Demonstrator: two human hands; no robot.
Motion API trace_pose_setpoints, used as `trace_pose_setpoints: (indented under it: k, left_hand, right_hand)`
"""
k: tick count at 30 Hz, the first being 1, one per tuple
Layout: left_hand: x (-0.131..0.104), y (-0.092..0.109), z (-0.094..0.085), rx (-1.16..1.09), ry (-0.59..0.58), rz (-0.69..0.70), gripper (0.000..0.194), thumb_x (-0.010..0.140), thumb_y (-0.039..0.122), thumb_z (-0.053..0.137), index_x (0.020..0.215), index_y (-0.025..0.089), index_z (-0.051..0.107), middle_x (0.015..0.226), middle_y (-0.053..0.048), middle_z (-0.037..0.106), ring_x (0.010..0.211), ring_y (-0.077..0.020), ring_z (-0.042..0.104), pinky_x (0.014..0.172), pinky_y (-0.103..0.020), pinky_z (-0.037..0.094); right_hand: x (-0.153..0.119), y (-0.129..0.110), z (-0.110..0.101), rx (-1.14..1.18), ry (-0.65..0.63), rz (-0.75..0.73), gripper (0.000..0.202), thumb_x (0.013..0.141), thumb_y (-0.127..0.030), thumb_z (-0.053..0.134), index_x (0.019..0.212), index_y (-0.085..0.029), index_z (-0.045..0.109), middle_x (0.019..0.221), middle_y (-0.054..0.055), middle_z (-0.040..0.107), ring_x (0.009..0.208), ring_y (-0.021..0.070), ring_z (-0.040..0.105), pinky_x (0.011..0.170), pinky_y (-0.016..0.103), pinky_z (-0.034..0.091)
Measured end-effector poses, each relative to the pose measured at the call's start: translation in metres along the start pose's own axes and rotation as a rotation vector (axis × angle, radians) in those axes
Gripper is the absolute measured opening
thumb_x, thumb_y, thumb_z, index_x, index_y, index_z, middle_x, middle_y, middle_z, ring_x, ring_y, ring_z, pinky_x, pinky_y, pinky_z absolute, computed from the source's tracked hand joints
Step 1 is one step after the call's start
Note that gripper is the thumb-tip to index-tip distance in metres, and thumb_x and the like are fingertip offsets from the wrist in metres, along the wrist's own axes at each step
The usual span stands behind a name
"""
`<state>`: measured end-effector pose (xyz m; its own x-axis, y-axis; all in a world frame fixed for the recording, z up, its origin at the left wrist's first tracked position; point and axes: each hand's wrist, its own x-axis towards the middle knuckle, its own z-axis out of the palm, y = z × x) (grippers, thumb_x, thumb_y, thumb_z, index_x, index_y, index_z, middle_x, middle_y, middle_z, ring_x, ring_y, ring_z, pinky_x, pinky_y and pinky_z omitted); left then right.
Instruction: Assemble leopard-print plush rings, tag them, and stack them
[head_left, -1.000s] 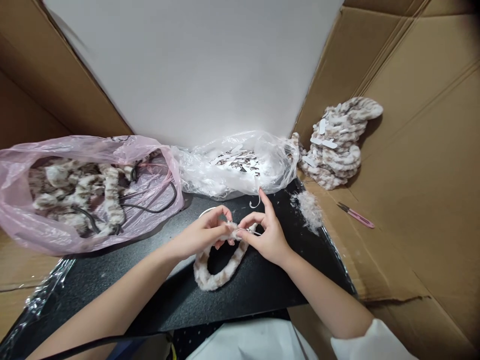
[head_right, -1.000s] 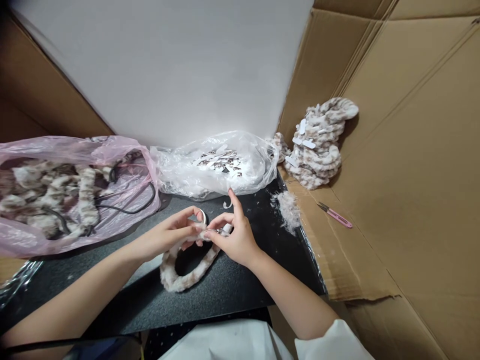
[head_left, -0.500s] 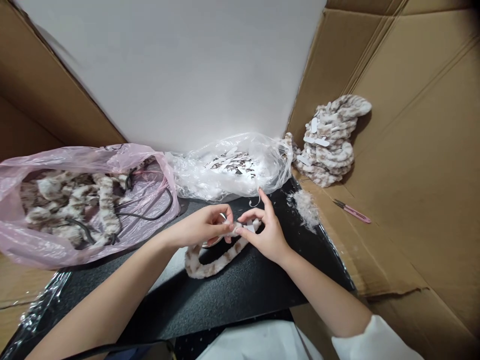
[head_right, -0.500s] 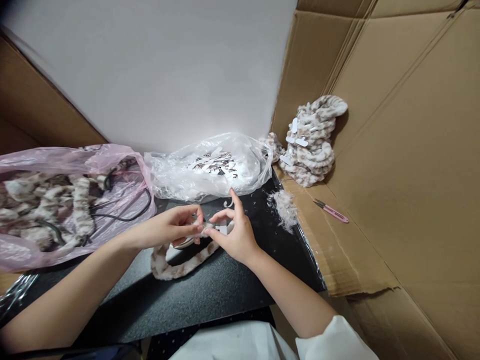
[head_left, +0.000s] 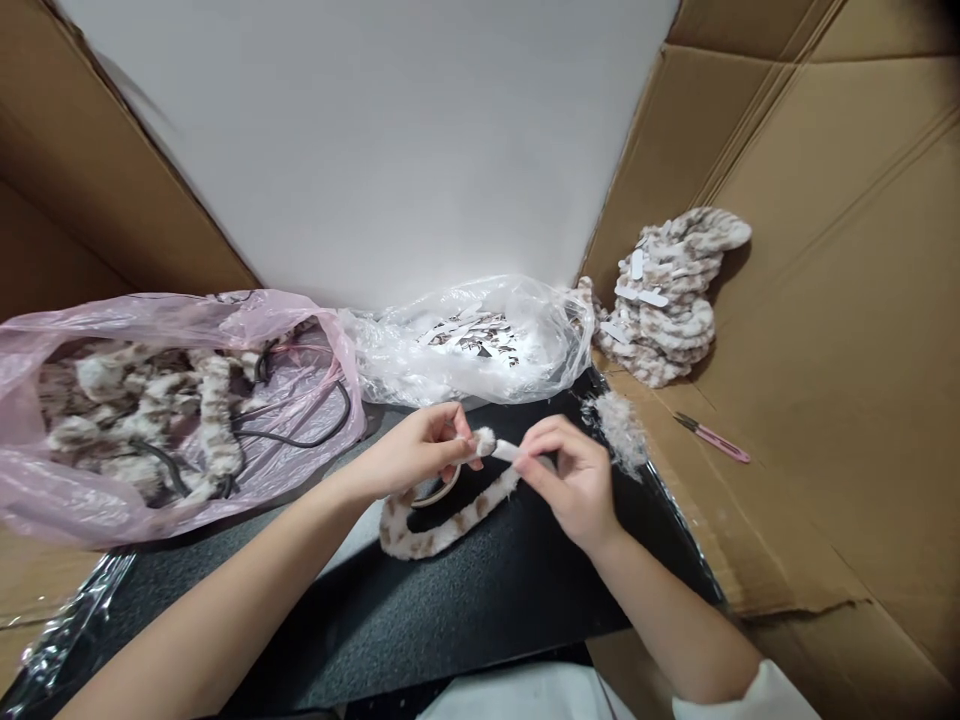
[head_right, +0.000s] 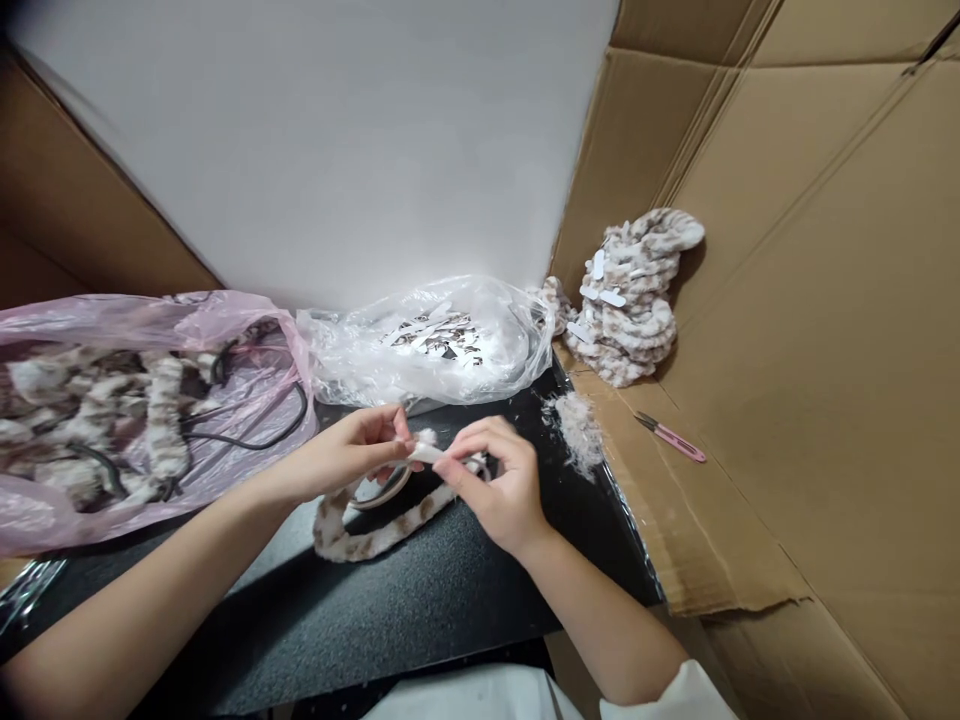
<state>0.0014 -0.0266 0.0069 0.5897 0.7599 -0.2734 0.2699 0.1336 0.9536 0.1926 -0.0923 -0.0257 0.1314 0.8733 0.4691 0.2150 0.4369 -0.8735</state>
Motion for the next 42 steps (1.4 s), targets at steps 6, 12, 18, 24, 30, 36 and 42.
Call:
trace_pose_setpoints:
  k: [6,12,18,24,30,36,42]
  left_hand:
    - [-0.001,-0.006,0.013,-0.023,0.069,0.074,0.018,0.078,0.026,0.065,0.077,0.018,0.048,0.063,0.003,0.062,0.055,-0.0101,0.058,0.052,-0.019,0.045]
    - [-0.003,-0.006,0.018,0.012,0.077,0.09,0.016,0.081,0.025,0.062,0.077,0.018,0.048,0.065,0.003,0.062,0.059,-0.0106,0.059,0.055,-0.02,0.045]
    - [-0.003,-0.004,0.018,-0.024,0.019,0.058,0.017,0.08,0.028,0.063,0.078,0.017,0.05,0.067,0.003,0.06,0.062,-0.0102,0.059,0.061,-0.022,0.047]
    - [-0.007,0.003,0.019,0.027,0.013,0.049,0.018,0.083,0.033,0.06,0.082,0.017,0.051,0.067,0.003,0.059,0.06,-0.0094,0.057,0.059,-0.02,0.046]
    - [-0.011,0.011,0.023,0.08,0.05,0.022,0.023,0.083,0.037,0.059,0.094,0.019,0.052,0.064,0.004,0.059,0.053,-0.01,0.053,0.049,-0.019,0.041]
    - [-0.008,0.004,0.023,0.139,0.094,0.064,0.025,0.082,0.04,0.062,0.081,0.015,0.057,0.065,0.002,0.058,0.051,-0.007,0.048,0.044,-0.016,0.034]
    - [-0.013,0.01,0.019,0.192,0.159,0.12,0.029,0.083,0.043,0.06,0.075,0.015,0.059,0.055,0.004,0.053,0.045,-0.0058,0.041,0.041,-0.015,0.03]
  right_hand:
    - [-0.013,0.008,0.037,0.544,0.002,0.671,0.025,0.058,-0.036,0.083,0.065,-0.017,0.069,0.062,0.001,0.067,0.06,0.0133,0.059,0.061,0.026,0.045]
    - [-0.012,0.005,0.041,0.641,0.091,0.81,0.033,0.047,-0.036,0.088,0.06,-0.016,0.065,0.055,-0.001,0.064,0.055,0.0111,0.058,0.057,0.023,0.043]
    - [-0.012,0.004,0.039,0.603,0.08,0.831,0.036,0.051,-0.041,0.084,0.055,-0.016,0.059,0.051,-0.001,0.061,0.049,0.0094,0.051,0.049,0.021,0.036]
    - [-0.014,0.008,0.041,0.588,0.065,0.805,0.033,0.057,-0.04,0.08,0.055,-0.016,0.057,0.054,-0.001,0.06,0.05,0.0094,0.05,0.048,0.022,0.035]
    - [-0.013,0.009,0.04,0.576,0.052,0.812,0.035,0.058,-0.042,0.078,0.055,-0.017,0.055,0.052,-0.001,0.058,0.049,0.0111,0.051,0.048,0.023,0.037]
    - [-0.013,0.01,0.042,0.554,0.034,0.781,0.033,0.056,-0.041,0.079,0.057,-0.016,0.057,0.053,-0.003,0.056,0.048,0.0085,0.044,0.046,0.021,0.033]
    - [-0.007,0.015,0.026,0.339,-0.21,0.641,0.031,0.064,-0.04,0.075,0.055,-0.016,0.058,0.054,-0.001,0.056,0.053,0.0111,0.046,0.055,0.025,0.037]
